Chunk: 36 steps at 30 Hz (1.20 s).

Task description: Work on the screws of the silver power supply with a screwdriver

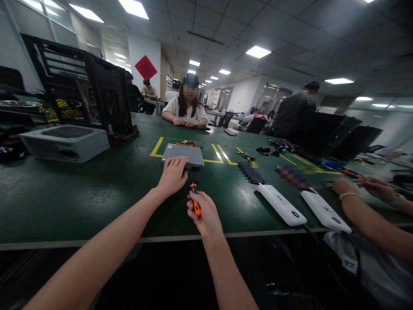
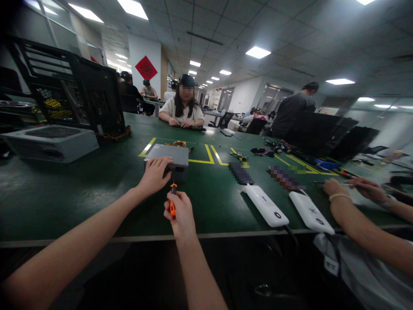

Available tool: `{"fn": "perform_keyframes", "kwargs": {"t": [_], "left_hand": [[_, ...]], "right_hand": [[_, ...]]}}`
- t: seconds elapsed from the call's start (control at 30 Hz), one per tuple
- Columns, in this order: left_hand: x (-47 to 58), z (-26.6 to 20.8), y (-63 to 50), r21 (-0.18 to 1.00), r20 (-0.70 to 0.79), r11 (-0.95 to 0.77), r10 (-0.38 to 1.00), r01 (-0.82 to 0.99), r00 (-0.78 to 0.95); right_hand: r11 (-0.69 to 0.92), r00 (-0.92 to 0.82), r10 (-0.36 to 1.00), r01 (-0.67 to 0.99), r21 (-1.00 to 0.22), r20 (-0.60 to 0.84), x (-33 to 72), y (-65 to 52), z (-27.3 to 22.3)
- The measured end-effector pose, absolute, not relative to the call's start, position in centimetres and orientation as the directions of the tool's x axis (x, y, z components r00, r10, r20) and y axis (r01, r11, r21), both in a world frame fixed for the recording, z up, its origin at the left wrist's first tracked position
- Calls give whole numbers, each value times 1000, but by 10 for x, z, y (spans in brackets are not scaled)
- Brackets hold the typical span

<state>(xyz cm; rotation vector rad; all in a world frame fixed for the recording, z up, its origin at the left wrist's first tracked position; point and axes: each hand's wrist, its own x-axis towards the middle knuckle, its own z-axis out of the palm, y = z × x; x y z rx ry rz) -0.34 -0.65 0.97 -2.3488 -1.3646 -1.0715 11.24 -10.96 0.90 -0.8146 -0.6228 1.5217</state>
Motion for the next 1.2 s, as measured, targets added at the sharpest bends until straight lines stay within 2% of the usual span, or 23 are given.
{"fn": "perform_keyframes", "kwargs": {"t": [0.1,0.2,0.47,0.7,0.8,0.9,1.03,1.13,1.2], "left_hand": [[-3,10,-7,159,689,-545,658,823,302],[-4,10,-8,168,687,-544,663,822,298],[-3,10,-8,161,697,-550,652,820,300],[-4,11,-8,172,686,-545,664,821,297],[-3,12,-10,167,685,-541,665,824,298],[-4,13,-10,160,691,-546,657,823,301],[-4,11,-9,157,699,-551,649,820,302],[-4,10,-8,153,693,-546,653,824,304],[-4,10,-8,156,688,-544,659,825,304]], "right_hand": [[-94,0,994,-521,-848,-109,115,-111,5],[-121,-27,992,-527,-841,-126,115,-112,4],[-189,-85,977,-763,-619,-194,111,-113,11],[-384,-246,911,-800,-462,-331,111,-111,13],[-422,-290,897,-787,-450,-335,112,-112,12],[-331,-186,932,-785,-523,-312,110,-115,10],[-83,25,991,-649,-757,-130,107,-120,5],[110,179,983,-359,-927,47,106,-122,-3],[228,222,953,-85,-970,205,108,-124,-8]]}}
